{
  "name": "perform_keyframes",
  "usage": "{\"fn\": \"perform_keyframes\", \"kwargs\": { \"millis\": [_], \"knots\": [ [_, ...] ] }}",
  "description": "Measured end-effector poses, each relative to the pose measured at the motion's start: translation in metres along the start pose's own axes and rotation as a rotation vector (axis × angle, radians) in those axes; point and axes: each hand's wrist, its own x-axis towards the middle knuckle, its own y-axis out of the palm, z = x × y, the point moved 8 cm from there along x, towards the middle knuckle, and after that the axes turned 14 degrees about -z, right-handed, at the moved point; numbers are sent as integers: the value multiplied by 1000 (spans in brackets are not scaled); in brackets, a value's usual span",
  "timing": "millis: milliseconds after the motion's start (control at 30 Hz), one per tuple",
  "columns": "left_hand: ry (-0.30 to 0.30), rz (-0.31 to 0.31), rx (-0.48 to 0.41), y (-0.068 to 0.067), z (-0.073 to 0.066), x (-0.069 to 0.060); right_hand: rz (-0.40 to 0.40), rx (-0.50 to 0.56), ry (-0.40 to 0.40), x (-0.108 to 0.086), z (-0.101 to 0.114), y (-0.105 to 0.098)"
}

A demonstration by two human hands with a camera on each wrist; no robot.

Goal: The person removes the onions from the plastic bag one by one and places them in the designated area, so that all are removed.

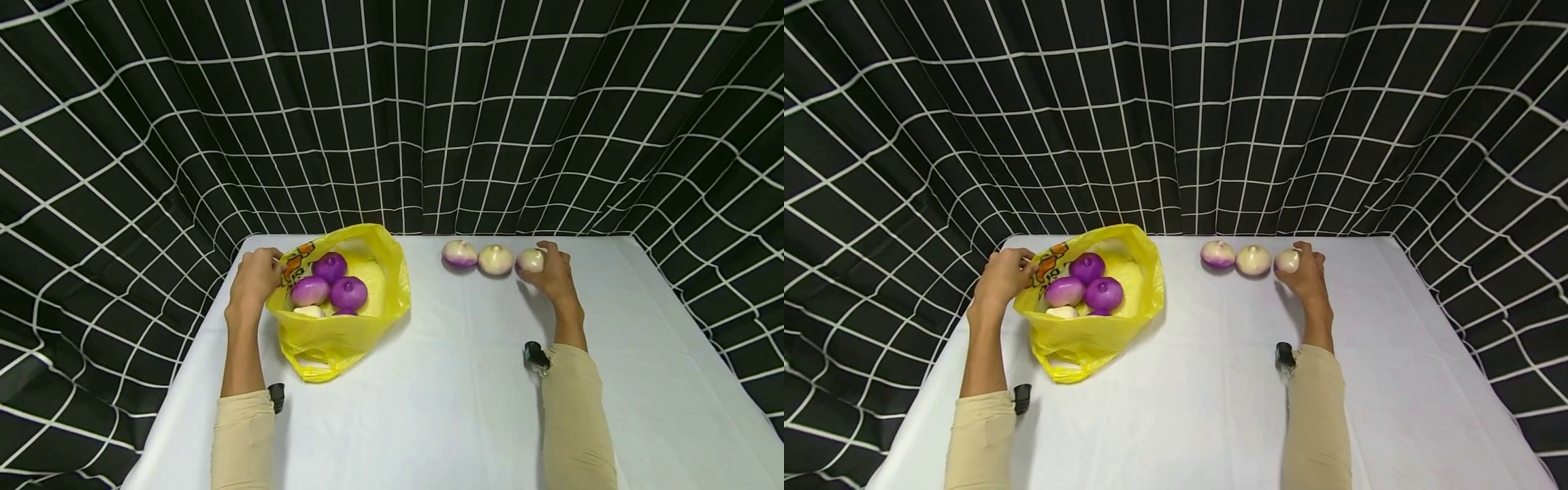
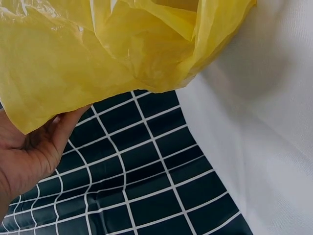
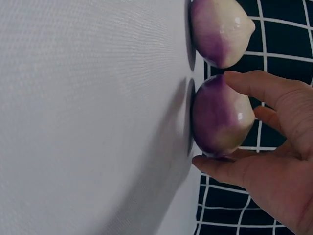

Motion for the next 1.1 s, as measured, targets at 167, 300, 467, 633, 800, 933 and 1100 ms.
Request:
{"fn": "perform_keyframes", "kwargs": {
  "millis": [167, 300, 467, 633, 800, 933, 1100],
  "knots": [
    [20, -15, -4, -1, -1, 1, -1, -3, -4, -1, 3, -4],
    [24, -12, -8, 0, 0, 2, -7, -18, -2, -2, 8, -9],
    [25, -13, -10, 0, 1, 3, -27, -59, 4, -1, 22, -14],
    [14, -8, -4, -1, 1, 4, -56, -36, -71, -2, 56, -12],
    [5, 6, -7, 2, 0, 4, -16, 10, -204, -4, 100, -7],
    [9, 10, -10, 3, -3, 2, 41, 67, -287, -6, 138, 5],
    [16, 2, -10, 3, -5, 2, 162, 130, -371, -8, 191, 37]
  ]
}}
